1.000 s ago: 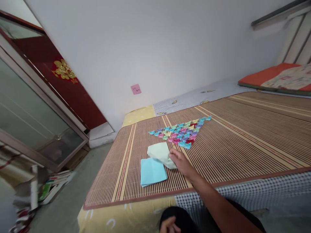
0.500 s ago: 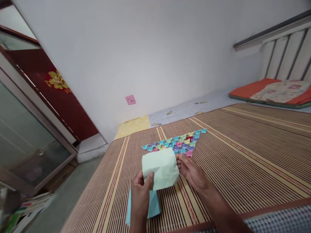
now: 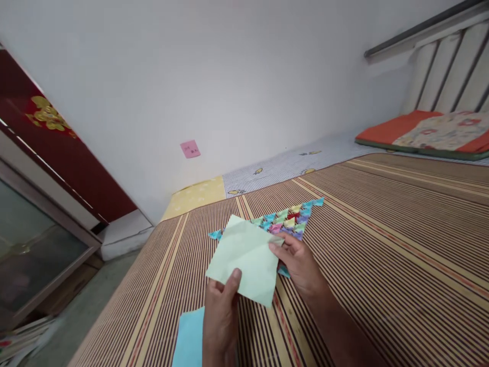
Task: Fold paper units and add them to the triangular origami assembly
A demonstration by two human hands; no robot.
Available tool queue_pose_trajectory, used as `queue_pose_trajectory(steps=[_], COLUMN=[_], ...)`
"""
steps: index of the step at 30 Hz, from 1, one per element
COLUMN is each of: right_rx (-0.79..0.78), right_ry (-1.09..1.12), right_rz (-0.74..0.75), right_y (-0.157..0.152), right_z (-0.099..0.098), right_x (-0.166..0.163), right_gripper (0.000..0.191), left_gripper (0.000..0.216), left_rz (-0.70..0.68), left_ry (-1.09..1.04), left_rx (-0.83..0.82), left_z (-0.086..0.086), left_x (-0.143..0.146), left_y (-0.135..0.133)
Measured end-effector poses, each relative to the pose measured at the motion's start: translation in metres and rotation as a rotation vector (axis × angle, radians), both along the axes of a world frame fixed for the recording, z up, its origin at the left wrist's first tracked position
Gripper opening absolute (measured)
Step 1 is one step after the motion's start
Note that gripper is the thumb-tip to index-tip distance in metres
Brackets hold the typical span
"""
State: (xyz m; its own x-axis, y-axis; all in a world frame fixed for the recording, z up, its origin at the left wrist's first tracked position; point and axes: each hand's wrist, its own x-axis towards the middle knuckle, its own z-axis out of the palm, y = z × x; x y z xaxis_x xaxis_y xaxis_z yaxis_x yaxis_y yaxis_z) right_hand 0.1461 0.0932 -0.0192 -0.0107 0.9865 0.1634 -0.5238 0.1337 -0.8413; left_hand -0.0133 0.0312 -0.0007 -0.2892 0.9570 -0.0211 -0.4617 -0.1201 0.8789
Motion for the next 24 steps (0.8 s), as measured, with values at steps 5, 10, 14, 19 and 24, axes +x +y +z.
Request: queue_pose_trajectory(steps=[5,10,14,19,24], right_rx=[-0.078,-0.154,-0.187,-0.219,-0.236], right_ry=[-0.043,0.117,0.173,0.275,0.316], right_rz=[0.178,0.267,0.344,0.343,0.345], right_y=[-0.001,-0.010,-0.017,-0.015,-0.014], right_z=[-0.002,0.004,0.006,0.004,0.004], right_x=[-0.011,-0.025,-0.037,-0.039,-0.037], right_gripper=[0.013,0.024,0.027,0.029,0.032], left_gripper=[0.058,0.075,0.087,0.091,0.067], left_rz=[0.088,-0.039,-0.102,-0.334,-0.092], left_ry=[-0.196,-0.069,0.159,-0.046,-0.017], left_rx=[-0.129,0.033,0.179,0.272,0.186], left_z=[-0.013,-0.022,-0.021,-0.023,-0.025], left_x=[-0.030,-0.050,-0.036,-0.052,-0.050], left_y=[-0.009,-0.013,-0.009,-0.010,-0.010])
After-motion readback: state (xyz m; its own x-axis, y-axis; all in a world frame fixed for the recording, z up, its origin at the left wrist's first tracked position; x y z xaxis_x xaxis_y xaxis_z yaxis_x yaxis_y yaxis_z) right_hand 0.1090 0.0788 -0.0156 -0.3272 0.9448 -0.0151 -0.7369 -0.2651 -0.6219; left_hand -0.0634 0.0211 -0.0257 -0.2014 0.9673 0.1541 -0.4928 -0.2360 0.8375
